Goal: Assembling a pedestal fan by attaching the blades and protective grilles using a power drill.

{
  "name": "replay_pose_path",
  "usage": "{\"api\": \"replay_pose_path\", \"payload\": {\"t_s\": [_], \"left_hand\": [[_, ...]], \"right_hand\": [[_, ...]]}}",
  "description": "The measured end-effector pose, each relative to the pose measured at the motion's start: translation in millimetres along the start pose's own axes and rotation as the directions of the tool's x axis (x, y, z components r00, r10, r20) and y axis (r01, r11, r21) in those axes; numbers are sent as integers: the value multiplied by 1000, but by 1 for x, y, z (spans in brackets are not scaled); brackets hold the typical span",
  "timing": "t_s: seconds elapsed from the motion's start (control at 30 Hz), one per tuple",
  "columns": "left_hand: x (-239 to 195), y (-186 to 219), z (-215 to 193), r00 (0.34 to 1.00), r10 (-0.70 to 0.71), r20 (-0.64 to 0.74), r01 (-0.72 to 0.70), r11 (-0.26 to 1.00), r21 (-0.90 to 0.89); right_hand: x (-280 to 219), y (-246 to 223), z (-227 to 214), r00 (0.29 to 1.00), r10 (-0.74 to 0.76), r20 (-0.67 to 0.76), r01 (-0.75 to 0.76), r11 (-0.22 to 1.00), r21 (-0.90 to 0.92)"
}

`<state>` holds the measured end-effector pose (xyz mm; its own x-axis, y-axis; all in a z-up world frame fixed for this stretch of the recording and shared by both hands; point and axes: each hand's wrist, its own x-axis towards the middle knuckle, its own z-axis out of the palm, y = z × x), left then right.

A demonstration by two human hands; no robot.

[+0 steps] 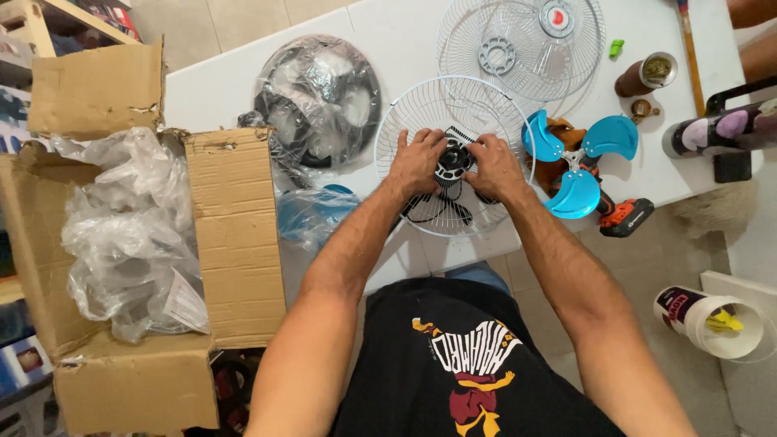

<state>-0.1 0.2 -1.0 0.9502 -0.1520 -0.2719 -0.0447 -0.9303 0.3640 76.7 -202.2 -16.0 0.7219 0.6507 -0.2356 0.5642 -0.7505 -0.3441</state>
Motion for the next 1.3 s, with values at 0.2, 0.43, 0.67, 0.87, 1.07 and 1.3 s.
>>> {"api": "replay_pose_path", "payload": {"t_s": [0.2, 0.43, 0.67, 0.87, 1.07, 1.3], "left_hand": [[-1, 2, -4, 1000, -4, 9, 4, 1000, 9], [0, 2, -6, 1000, -4, 29, 3, 1000, 23], [1, 0, -3, 1000, 3, 21, -3, 1000, -12], [5, -1, 5, 1000, 1, -14, -1, 1000, -21], [11, -3, 12, 999, -8, -40, 8, 1000, -10], [11, -4, 11, 999, -22, -27, 22, 1000, -11]], "right_hand": [[2, 2, 1, 1000, 10, 13, -10, 1000, -3], [-2, -6, -7, 999, 35, 6, -35, 999, -19], [-3, -10, -12, 999, 27, 16, -27, 1000, -14], [10, -18, -12, 995, -97, -26, 97, 995, -6], [22, -29, 3, 993, -89, 76, 99, 986, -138], [20, -43, -23, 998, 51, 39, -39, 963, -266]]}}
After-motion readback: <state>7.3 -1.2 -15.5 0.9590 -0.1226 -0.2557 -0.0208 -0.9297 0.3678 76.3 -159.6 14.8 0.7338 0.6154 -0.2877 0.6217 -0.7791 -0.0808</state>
